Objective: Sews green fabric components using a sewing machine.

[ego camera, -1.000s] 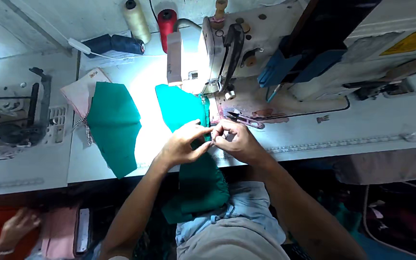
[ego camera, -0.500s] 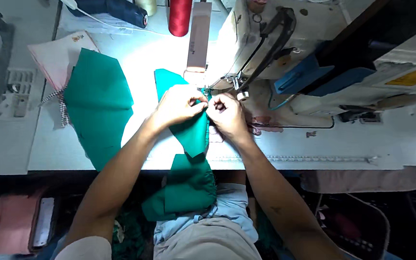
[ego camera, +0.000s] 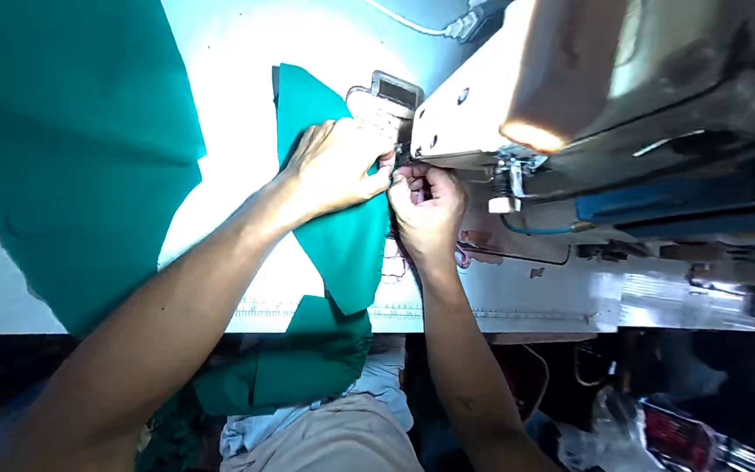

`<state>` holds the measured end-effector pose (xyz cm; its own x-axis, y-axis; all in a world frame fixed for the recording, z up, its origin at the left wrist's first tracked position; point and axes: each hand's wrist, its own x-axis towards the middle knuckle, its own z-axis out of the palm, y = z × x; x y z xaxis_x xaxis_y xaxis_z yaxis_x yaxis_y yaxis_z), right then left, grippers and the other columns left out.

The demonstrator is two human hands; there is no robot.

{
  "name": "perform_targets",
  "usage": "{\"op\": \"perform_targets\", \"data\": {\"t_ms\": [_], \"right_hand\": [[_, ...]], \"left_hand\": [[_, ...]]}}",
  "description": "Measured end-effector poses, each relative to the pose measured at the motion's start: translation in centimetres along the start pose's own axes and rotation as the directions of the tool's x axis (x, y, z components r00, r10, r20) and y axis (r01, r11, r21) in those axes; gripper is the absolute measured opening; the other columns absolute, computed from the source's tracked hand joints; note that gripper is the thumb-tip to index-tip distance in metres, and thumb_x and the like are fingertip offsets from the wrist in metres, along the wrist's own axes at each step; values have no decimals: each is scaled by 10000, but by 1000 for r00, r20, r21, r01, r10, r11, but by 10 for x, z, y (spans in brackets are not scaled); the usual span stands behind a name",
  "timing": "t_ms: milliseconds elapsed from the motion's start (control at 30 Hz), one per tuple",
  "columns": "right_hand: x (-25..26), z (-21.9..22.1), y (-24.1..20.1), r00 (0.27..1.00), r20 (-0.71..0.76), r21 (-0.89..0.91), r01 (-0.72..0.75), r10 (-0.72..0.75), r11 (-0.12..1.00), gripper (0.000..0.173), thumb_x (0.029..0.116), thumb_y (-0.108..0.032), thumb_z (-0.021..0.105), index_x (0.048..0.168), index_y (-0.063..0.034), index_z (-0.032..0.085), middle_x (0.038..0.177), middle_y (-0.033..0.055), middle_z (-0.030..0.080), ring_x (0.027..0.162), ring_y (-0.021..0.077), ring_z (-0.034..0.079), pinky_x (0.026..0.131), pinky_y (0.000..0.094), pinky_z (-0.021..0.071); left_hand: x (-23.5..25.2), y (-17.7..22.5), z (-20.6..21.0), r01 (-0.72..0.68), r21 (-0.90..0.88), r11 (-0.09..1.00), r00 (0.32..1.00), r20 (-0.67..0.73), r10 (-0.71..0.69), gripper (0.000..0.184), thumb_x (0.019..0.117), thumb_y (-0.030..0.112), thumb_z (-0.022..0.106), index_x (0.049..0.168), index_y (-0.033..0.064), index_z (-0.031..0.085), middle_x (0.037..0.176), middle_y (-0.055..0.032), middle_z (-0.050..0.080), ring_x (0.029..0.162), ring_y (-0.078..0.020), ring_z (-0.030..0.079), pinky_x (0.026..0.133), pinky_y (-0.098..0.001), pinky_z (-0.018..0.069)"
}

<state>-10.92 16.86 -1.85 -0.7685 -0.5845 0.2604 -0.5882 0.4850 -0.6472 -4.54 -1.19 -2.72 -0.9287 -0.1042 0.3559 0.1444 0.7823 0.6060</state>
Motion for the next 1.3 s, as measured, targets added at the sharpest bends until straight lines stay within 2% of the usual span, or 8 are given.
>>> {"op": "perform_targets", "data": {"t_ms": [100, 200, 267, 333, 433, 600, 933, 1300], "right_hand": [[0, 0, 4, 1000, -2, -21, -28, 28, 999, 158, 960, -188, 692, 1055, -63, 703, 885, 20, 644, 742, 24, 575, 661, 179, 476], [-6, -5, 0, 996, 12, -35, -93, 94, 995, 211, 925, -171, 734, 1104, -73, 680, 894, -3, 645, 750, 6, 587, 677, 176, 502], [-10, -6, -1, 990, 17, -29, -138, 138, 990, 158, 946, -184, 726, 1083, -112, 695, 812, -30, 625, 642, -3, 560, 563, 167, 477], [-8, -4, 2, 993, 9, -12, -119, 120, 993, 117, 971, -193, 691, 1058, -115, 691, 776, -31, 598, 581, 12, 519, 505, 175, 443], [-1, 2, -3, 998, -35, 20, -46, 47, 999, 86, 979, -129, 657, 1026, -64, 687, 792, -59, 594, 622, -58, 508, 562, 110, 437], [1, 6, 5, 995, -82, 10, -55, 56, 998, 70, 951, -119, 689, 1008, -79, 699, 826, -78, 640, 680, -56, 564, 608, 124, 478], [2, 5, 8, 994, -75, -8, -76, 75, 997, 81, 956, -170, 688, 1004, -110, 714, 809, -88, 637, 664, -42, 560, 590, 146, 474], [2, 7, 0, 996, -74, 96, -47, 55, 994, 54, 948, -75, 679, 1000, -72, 693, 785, -87, 621, 630, -64, 534, 566, 108, 455]], "left_hand": [[-1, 8, -12, 48, -68, 996, 999, 10, -48, 215, 901, 273, 651, 828, 73, 680, 825, -129, 688, 819, -322, 696, 631, -509, 478], [5, 2, -8, 83, -46, 995, 993, 86, -79, 211, 920, 274, 577, 836, 100, 661, 852, -94, 679, 811, -295, 687, 615, -493, 471], [8, -2, -3, 78, -33, 996, 992, 103, -74, 229, 942, 278, 549, 824, 109, 650, 839, -70, 653, 792, -267, 670, 609, -472, 465], [8, -2, -1, 87, -28, 996, 991, 107, -84, 230, 958, 266, 527, 834, 123, 658, 832, -56, 654, 795, -250, 666, 611, -454, 457], [10, -2, -3, 111, -39, 993, 987, 118, -105, 210, 953, 258, 533, 866, 133, 677, 841, -55, 660, 812, -249, 667, 621, -446, 451], [10, 0, -4, 134, -37, 990, 981, 145, -128, 196, 948, 261, 552, 867, 131, 673, 849, -61, 647, 808, -256, 664, 618, -453, 456], [10, 1, -4, 141, -22, 990, 980, 146, -137, 202, 965, 253, 543, 884, 131, 682, 854, -59, 658, 796, -253, 669, 610, -446, 456], [10, 2, -5, 128, 0, 992, 979, 163, -126, 185, 957, 238, 557, 879, 127, 683, 855, -63, 658, 782, -255, 667, 600, -449, 448]]}}
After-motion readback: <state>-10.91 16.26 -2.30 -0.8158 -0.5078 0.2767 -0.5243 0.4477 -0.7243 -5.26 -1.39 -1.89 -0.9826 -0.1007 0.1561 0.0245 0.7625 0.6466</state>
